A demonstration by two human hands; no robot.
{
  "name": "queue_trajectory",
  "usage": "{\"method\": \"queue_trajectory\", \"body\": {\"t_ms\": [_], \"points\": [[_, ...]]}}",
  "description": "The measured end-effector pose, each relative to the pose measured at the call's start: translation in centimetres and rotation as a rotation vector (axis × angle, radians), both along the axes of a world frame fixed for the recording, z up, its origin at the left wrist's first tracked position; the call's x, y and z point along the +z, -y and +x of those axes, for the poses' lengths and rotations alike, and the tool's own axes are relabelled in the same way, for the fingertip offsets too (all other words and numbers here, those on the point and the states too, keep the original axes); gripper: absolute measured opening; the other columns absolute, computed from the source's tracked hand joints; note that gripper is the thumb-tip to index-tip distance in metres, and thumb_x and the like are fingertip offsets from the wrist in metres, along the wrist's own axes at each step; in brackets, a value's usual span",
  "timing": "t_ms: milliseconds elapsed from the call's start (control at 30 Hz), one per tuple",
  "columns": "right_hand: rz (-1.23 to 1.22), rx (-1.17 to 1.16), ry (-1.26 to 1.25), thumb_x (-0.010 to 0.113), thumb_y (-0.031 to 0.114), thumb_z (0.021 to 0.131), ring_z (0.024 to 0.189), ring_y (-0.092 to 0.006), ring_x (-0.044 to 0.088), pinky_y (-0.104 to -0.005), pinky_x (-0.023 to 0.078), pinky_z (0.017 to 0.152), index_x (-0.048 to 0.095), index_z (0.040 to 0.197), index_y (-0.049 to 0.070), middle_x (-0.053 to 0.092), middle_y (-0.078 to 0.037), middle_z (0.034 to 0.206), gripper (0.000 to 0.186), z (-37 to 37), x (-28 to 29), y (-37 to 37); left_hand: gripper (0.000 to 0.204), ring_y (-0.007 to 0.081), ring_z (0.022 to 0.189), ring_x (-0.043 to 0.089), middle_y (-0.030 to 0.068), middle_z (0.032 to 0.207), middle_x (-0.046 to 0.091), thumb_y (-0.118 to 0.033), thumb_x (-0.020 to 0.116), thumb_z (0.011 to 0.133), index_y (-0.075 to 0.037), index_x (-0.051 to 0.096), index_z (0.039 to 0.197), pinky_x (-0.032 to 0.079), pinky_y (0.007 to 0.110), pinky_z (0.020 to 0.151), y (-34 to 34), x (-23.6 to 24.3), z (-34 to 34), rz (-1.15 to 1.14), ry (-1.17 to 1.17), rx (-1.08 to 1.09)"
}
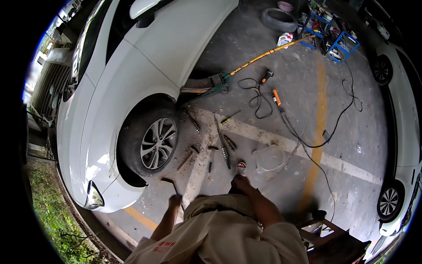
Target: The person uses a hammer and a metal bar to repeatedly strike and pry the front bumper of a white car, attempting to push a dent back into place. The person works on the area above the front wheel, using the tire as a fulcrum for the metal bar.
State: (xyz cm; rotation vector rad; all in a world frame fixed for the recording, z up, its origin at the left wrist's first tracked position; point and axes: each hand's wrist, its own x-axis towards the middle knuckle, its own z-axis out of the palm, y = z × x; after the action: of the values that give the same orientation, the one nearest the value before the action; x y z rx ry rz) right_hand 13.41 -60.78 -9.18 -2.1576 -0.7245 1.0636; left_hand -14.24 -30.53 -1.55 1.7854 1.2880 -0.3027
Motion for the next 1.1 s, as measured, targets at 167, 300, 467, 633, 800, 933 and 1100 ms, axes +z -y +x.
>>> {"method": "queue_trajectory", "body": {"t_ms": [167, 300, 467, 633, 800, 933, 1100], "points": [[0.601, -1.155, -1.187, 0.053, 0.016, 0.09, 0.05, -0.0179, 0.053, -0.0297, 0.043, 0.042, 0.054, 0.087, 0.012, 0.058, -0.008, 0.069, 0.005, 8.4, -7.5, 18.5, 0.02, 0.0181, 0.071, 0.061, 0.0095, 0.08, 0.066, -0.005, 0.06, 0.076, -0.003, 0.068, 0.094, 0.048, 0.032, 0.065, 2.2, 4.0, 18.1, 0.0, 0.337, -0.082], [-0.042, -1.495, -0.727, 0.048, 0.019, 0.09, 0.049, -0.0189, 0.049, -0.0297, 0.043, 0.047, 0.05, 0.076, 0.016, 0.05, -0.004, 0.061, 0.015, 8.9, 0.0, 20.7, 0.018, 0.0097, 0.072, 0.049, 0.0003, 0.081, 0.055, -0.008, 0.066, 0.081, -0.002, 0.062, 0.097, 0.04, 0.025, 0.063, 4.1, 23.7, 33.2, -0.316, 0.869, -0.322], [-0.236, -1.548, -1.009, 0.054, 0.024, 0.091, 0.058, -0.0213, 0.055, -0.0382, 0.05, 0.062, 0.052, 0.076, 0.013, 0.053, -0.004, 0.063, 0.019, 9.4, -0.8, 24.0, 0.009, 0.0117, 0.068, 0.051, 0.0022, 0.08, 0.057, -0.012, 0.059, 0.088, -0.005, 0.061, 0.093, 0.041, 0.025, 0.059, 2.6, 41.9, 44.3, -0.514, 1.673, -1.166], [-0.333, -1.506, -0.742, 0.057, 0.021, 0.092, 0.06, -0.0195, 0.059, -0.0368, 0.052, 0.056, 0.058, 0.085, 0.007, 0.059, -0.007, 0.069, 0.015, 24.8, -0.4, 19.1, 0.011, 0.0132, 0.063, 0.053, 0.0037, 0.077, 0.059, -0.015, 0.057, 0.091, -0.009, 0.062, 0.098, 0.042, 0.026, 0.055, 1.1, 44.4, 55.9, -0.894, 1.935, -1.558], [0.158, -1.172, -0.596, 0.053, 0.021, 0.091, 0.058, -0.0165, 0.055, -0.0338, 0.046, 0.051, 0.058, 0.08, 0.01, 0.057, -0.006, 0.068, 0.017, 47.0, 3.9, 14.1, 0.015, 0.0139, 0.057, 0.052, 0.0042, 0.071, 0.058, -0.018, 0.052, 0.095, -0.015, 0.06, 0.107, 0.04, 0.027, 0.051, 0.4, 45.8, 68.5, -1.07, 2.044, -1.487], [-0.055, -1.023, -0.002, 0.053, 0.022, 0.088, 0.057, -0.0158, 0.054, -0.0349, 0.045, 0.052, 0.058, 0.073, 0.01, 0.055, -0.004, 0.065, 0.02, 62.0, 9.8, 7.3, 0.028, 0.0116, 0.051, 0.048, 0.002, 0.066, 0.052, -0.019, 0.046, 0.097, -0.025, 0.052, 0.123, 0.035, 0.026, 0.046, -0.6, 49.0, 76.6, -0.944, 1.916, -1.44], [0.207, -1.203, -0.546, 0.06, 0.021, 0.087, 0.058, -0.0179, 0.055, -0.0317, 0.048, 0.054, 0.062, 0.08, 0.009, 0.057, -0.002, 0.067, 0.014, 78.0, 6.5, 6.6, 0.027, 0.0097, 0.052, 0.05, -0.0003, 0.072, 0.061, -0.016, 0.052, 0.092, -0.023, 0.053, 0.118, 0.04, 0.022, 0.045, 0.4, 50.4, 86.4, -0.75, 2.095, -1.408]]}}
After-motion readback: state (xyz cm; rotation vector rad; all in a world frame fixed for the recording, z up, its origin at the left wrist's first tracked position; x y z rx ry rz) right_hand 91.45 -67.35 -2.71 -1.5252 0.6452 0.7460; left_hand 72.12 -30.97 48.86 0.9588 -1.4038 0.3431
